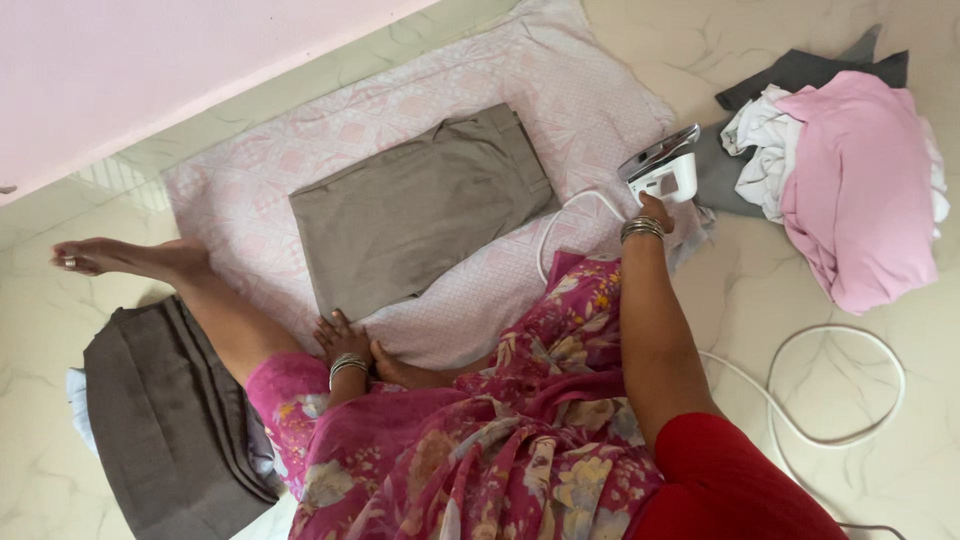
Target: The person irons a pair of gray trousers on a patterned mat on the floor, folding and smoothing the fabric before ironing. After finishing the trousers, the person picks up a pink shirt and begins to unfold and smooth it out on the mat.
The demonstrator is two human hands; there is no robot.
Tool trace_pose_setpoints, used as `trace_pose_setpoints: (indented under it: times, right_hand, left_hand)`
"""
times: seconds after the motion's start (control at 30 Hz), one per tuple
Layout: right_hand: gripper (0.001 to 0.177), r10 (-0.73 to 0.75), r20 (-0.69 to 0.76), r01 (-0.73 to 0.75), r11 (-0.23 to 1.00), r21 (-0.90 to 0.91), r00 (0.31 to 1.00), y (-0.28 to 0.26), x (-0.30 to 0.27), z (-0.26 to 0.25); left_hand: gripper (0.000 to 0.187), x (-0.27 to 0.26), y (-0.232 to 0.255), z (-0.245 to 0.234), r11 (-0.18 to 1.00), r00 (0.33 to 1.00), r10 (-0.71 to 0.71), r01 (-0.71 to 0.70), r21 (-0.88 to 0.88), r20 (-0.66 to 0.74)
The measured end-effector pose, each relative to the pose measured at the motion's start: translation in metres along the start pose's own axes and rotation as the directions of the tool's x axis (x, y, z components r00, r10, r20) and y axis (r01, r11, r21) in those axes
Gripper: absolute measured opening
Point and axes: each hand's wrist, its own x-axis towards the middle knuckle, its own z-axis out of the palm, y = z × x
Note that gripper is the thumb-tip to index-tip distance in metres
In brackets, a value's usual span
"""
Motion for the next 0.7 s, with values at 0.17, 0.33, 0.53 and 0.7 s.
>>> trace_pose_setpoints:
  times: [0.17, 0.33, 0.53, 0.7]
  right_hand:
    - [0.064, -0.359, -0.129, 0.331, 0.922, -0.201, 0.924, 0.005, 0.005, 0.007]
    - [0.065, -0.522, -0.044, 0.483, 0.816, -0.319, 0.852, -0.001, 0.019, 0.012]
    - [0.045, -0.685, 0.107, 0.669, 0.647, -0.364, 0.721, 0.008, 0.017, 0.013]
    - [0.041, -0.801, 0.291, 0.72, 0.233, -0.654, 0.524, 0.003, -0.022, 0.014]
  left_hand:
    - [0.088, 0.002, -0.01, 0.015, 0.907, 0.966, 0.227, -0.163, 0.388, -0.125]
    - [0.084, -0.019, -0.008, 0.007, 0.988, 0.995, 0.095, -0.098, 0.12, 0.031]
    - [0.076, -0.031, -0.007, 0.011, 0.984, 0.99, 0.139, -0.139, 0.114, 0.005]
    - [0.076, -0.03, -0.009, 0.016, 0.988, 0.989, 0.144, -0.143, 0.058, -0.013]
